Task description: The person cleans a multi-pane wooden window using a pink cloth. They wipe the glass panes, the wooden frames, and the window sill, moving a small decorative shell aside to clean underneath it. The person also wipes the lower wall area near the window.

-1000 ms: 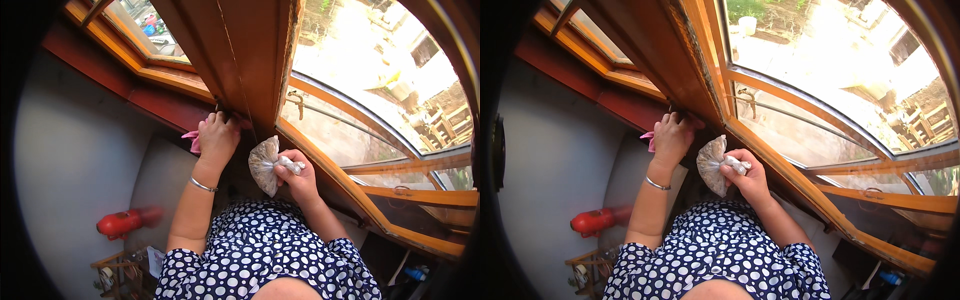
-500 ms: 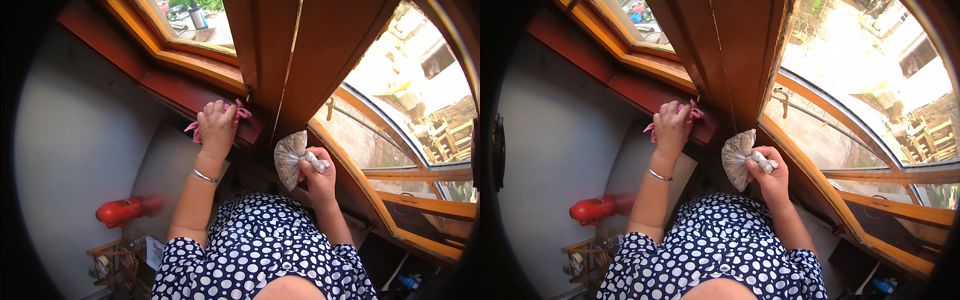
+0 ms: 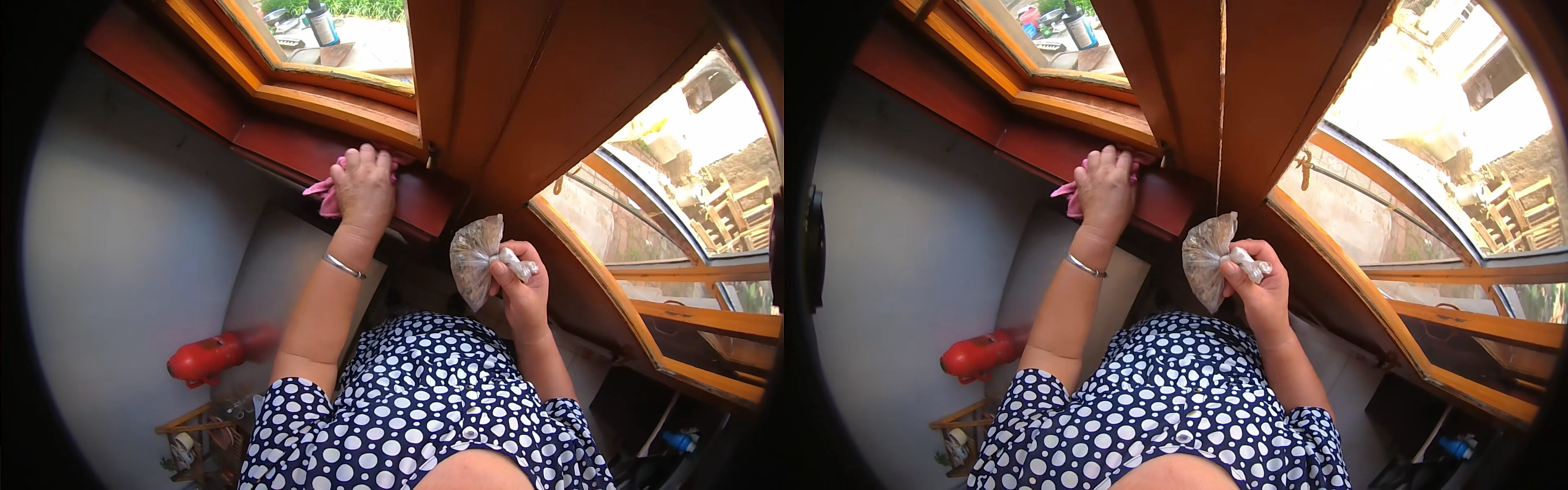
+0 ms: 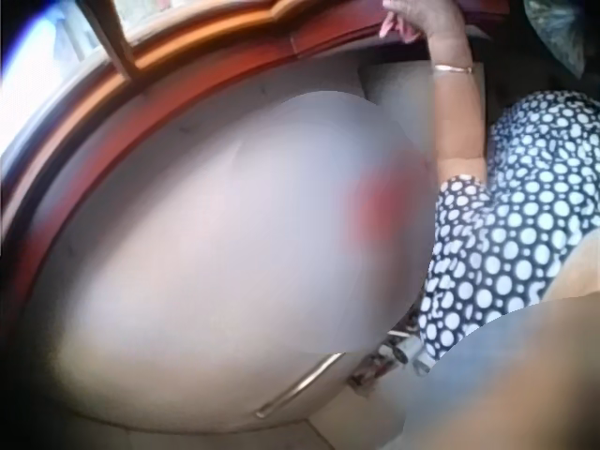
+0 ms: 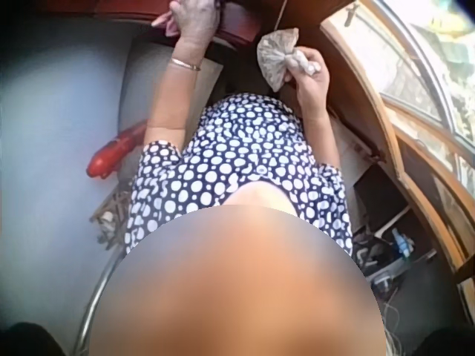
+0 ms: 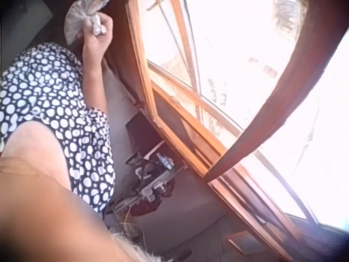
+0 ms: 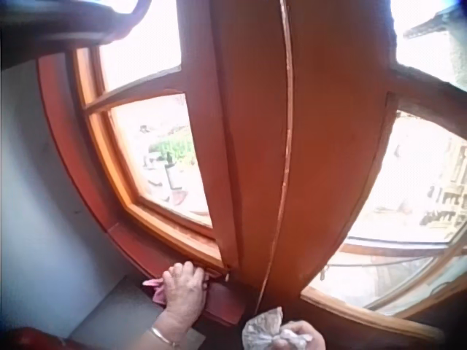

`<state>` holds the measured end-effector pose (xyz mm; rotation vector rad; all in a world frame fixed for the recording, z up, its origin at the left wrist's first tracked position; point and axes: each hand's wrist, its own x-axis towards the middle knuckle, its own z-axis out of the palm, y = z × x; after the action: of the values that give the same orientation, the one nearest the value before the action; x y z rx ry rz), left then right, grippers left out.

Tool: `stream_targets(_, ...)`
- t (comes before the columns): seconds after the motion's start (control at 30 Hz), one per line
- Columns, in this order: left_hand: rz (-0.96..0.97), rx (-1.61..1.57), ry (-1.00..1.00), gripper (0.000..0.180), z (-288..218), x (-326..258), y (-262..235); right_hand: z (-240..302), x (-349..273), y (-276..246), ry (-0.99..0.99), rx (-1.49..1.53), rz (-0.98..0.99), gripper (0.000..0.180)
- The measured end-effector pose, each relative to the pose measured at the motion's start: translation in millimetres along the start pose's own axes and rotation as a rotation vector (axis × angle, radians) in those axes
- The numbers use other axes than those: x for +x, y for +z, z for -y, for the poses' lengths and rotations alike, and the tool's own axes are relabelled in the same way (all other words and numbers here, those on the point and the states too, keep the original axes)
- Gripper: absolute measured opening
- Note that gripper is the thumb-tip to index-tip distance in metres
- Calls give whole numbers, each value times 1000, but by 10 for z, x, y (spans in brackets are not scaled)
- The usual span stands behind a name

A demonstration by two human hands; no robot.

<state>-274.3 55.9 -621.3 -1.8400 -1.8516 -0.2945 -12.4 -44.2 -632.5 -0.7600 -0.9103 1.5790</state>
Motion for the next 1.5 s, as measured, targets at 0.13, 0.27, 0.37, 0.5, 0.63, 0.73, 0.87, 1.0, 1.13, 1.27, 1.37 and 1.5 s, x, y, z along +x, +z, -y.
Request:
stream_targets(0.13,-11,-185,161,38,-313,-124,-185,-1,25,66,-6,6,5,21)
stream_targets(0.27,13,-257,262,36,-219,-103,-212,4,93,156,-25,11,30,21)
stream_targets(0.37,-9,-373,366,36,-226,-301,-295,-12,142,182,-41,-11,15,21)
stream_targets(0.5,-97,-343,340,43,-208,-485,-319,-13,193,264,-64,-19,-9,20)
stream_targets(0.63,-61,-290,187,42,-31,-331,-191,35,174,341,-91,-38,-48,19)
stream_targets(0.73,-6,-227,79,39,240,-123,-53,39,147,365,-102,-63,-90,20)
stream_targets(0.87,64,-193,48,40,322,-119,5,-1,129,369,-100,-70,-123,20)
stream_targets(1.0,8,-240,115,36,374,-158,43,3,131,361,-71,-86,-122,21)
stream_targets(1.13,34,-289,203,28,216,-245,-136,31,145,319,-50,-81,-85,21)
stream_targets(1.27,77,-272,237,40,-93,-419,-333,23,162,244,-27,-76,-45,21)
stream_targets(1.37,18,-220,180,40,-243,-472,-339,46,163,210,-2,-76,-29,21)
stream_targets(1.5,-63,-157,73,33,-335,-401,-239,84,168,165,0,-97,-14,21)
